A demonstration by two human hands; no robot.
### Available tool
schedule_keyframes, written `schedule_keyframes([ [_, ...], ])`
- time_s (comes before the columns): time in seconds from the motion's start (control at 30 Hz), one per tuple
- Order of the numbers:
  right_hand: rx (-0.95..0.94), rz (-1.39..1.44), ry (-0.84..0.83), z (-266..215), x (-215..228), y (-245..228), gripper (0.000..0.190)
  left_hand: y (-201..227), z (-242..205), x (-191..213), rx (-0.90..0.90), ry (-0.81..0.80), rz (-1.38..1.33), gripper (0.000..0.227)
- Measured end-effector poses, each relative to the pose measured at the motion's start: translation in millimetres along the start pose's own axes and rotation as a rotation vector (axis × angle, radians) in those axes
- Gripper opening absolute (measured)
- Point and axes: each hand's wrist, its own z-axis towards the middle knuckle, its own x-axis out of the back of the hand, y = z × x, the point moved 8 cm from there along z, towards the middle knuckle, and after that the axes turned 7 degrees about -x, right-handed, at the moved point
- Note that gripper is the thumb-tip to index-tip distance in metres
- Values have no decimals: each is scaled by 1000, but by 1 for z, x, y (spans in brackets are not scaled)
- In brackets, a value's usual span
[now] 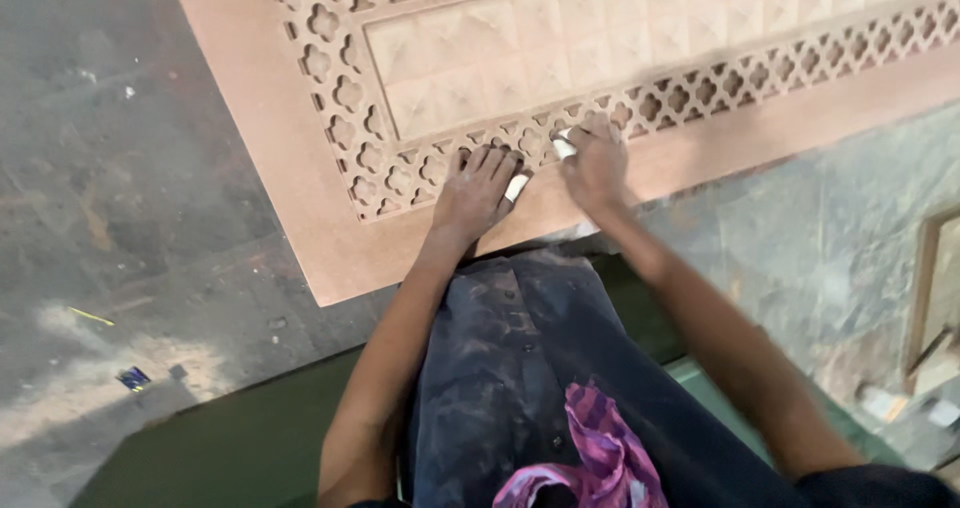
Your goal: The person sands a long, carved wooden panel using a white sanding block. They move the block back and forth along the intricate patterns and edges of the panel, working methodically from one end to the other.
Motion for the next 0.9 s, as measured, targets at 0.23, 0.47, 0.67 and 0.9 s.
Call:
schedule_keyframes([
  [0.23,-611,1037,-514,26,-21,96,27,4,-3,-4,4,24,-51,41],
  [0.47,-101,556,-215,-5,23,49,35,-2,-24,27,105,270,-155,30],
  [0.67,304,45,-24,-29,33,-35,35,3,-78,42,367,355,-26,31],
  [0.9,360,-16,-143,-15,27,-43,21,24,-77,18,432,287,23,34],
])
